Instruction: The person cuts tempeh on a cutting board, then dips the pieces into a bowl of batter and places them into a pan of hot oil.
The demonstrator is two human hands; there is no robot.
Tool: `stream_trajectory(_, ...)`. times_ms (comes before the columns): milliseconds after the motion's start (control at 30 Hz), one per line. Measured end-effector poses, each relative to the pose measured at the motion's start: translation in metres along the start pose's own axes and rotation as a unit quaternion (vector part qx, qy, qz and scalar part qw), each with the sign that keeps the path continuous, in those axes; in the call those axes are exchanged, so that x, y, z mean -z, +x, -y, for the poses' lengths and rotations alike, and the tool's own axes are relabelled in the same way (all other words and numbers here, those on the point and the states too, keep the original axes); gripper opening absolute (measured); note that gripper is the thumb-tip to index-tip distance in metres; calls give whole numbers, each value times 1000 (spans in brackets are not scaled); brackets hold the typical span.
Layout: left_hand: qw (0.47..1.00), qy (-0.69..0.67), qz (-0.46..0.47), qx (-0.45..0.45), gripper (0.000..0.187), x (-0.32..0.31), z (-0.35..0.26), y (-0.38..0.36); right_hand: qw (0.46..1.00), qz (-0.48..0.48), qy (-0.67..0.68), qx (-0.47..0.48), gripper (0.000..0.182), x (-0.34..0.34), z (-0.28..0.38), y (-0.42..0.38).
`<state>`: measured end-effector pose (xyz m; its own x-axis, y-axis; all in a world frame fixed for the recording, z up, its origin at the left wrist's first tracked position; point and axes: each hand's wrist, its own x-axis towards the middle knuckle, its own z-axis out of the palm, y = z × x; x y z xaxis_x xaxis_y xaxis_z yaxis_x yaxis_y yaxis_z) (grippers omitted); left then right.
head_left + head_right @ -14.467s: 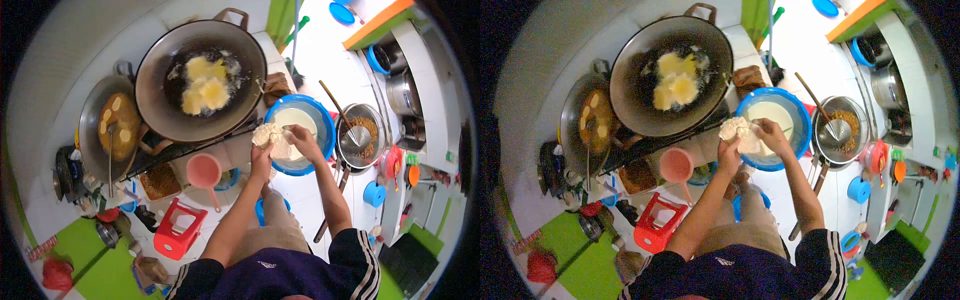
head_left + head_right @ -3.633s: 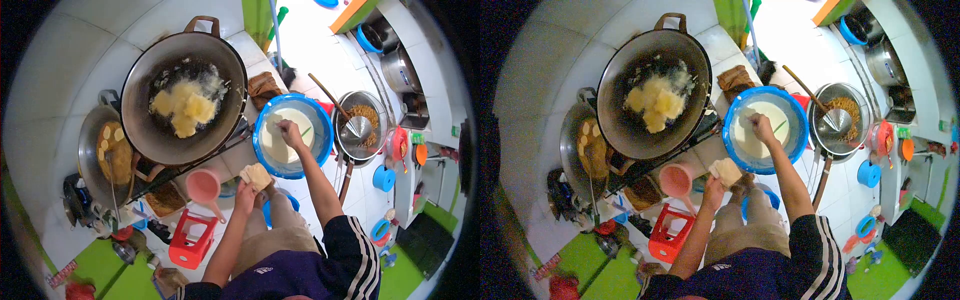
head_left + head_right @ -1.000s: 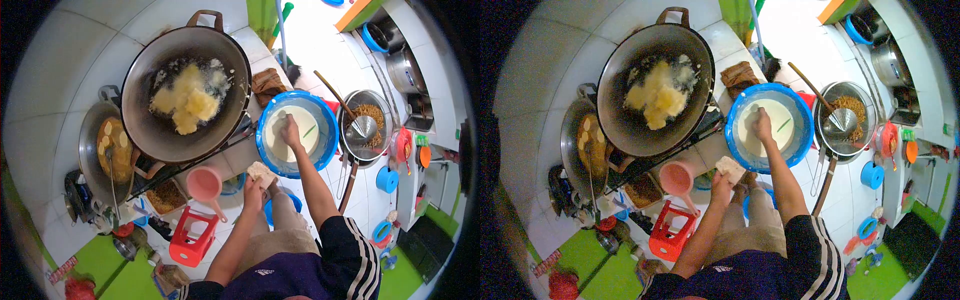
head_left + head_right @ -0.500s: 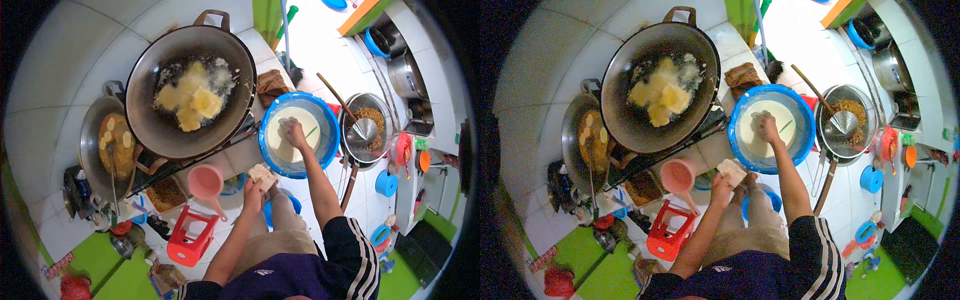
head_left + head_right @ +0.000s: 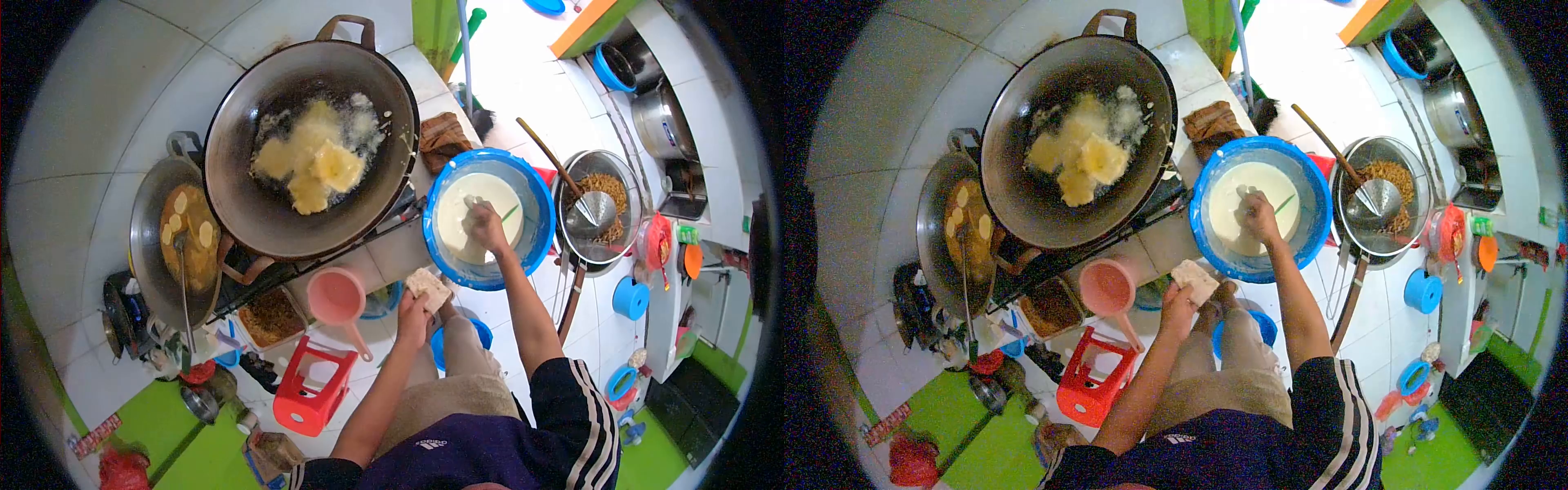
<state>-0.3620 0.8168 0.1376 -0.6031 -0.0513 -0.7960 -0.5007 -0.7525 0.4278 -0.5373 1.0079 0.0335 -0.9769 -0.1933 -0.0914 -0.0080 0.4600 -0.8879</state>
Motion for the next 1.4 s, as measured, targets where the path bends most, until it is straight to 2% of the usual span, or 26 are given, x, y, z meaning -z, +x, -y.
stream_trajectory(100, 1000, 17, 6, -9, 34, 2, 1, 1, 999, -3, -43, -33, 39, 5, 7, 2)
stream_trajectory(300, 999, 44, 3, -2, 34, 2, 0, 2, 980, -42, -187, 45, 42, 17, 39, 2)
stream_trajectory(500, 999, 38, 12, 11, 34, -10, 0, 3, 975, -1, -220, 28, 39, 17, 22, 10)
stream_trajectory(567, 998, 53, 13, 10, 34, -14, 1, 7, 973, -15, -221, 60, 38, 26, 33, 10)
stream_trajectory(633, 996, 83, 12, 2, 35, -25, 3, 19, 974, -5, -219, 65, 37, 47, 70, 12)
stream_trajectory(700, 981, 175, 63, -57, 33, -45, 3, 30, 977, 30, -208, 42, 36, 71, 123, 10)
stream_trajectory(767, 983, 139, 109, -46, 33, -72, 1, 47, 974, 43, -211, 76, 36, 92, 158, 7)
stream_trajectory(833, 987, -22, 154, 35, 32, -107, -6, 72, 975, 55, -187, 109, 36, 112, 201, 5)
stream_trajectory(933, 957, -114, 266, -1, 33, -153, -36, 72, 978, 95, -136, 128, 35, 133, 238, 10)
stream_trajectory(967, 964, -115, 240, 18, 33, -166, -55, 58, 976, 128, -142, 107, 34, 140, 253, 15)
stream_trajectory(1033, 952, -157, 263, -5, 34, -172, -77, 43, 975, 127, -144, 108, 35, 146, 268, 24)
stream_trajectory(1067, 945, -177, 273, -19, 35, -171, -86, 38, 975, 129, -143, 110, 35, 146, 276, 30)
stream_trajectory(1100, 955, -165, 244, -33, 35, -167, -89, 36, 975, 152, -126, 103, 37, 146, 296, 37)
stream_trajectory(1167, 971, -139, 185, -57, 36, -156, -90, 28, 952, 167, -168, 195, 37, 135, 315, 58)
stream_trajectory(1200, 969, -142, 191, -63, 37, -146, -86, 25, 937, 172, -188, 240, 37, 127, 322, 70)
stream_trajectory(1300, 970, -136, 191, -67, 39, -107, -63, 16, 912, 218, -185, 293, 33, 83, 332, 120)
stream_trajectory(1367, 977, -116, 172, -50, 40, -89, -46, 7, 905, 195, -228, 301, 35, 40, 323, 154)
stream_trajectory(1400, 984, -61, 158, -58, 39, -82, -37, 4, 898, 198, -240, 312, 35, 17, 313, 173)
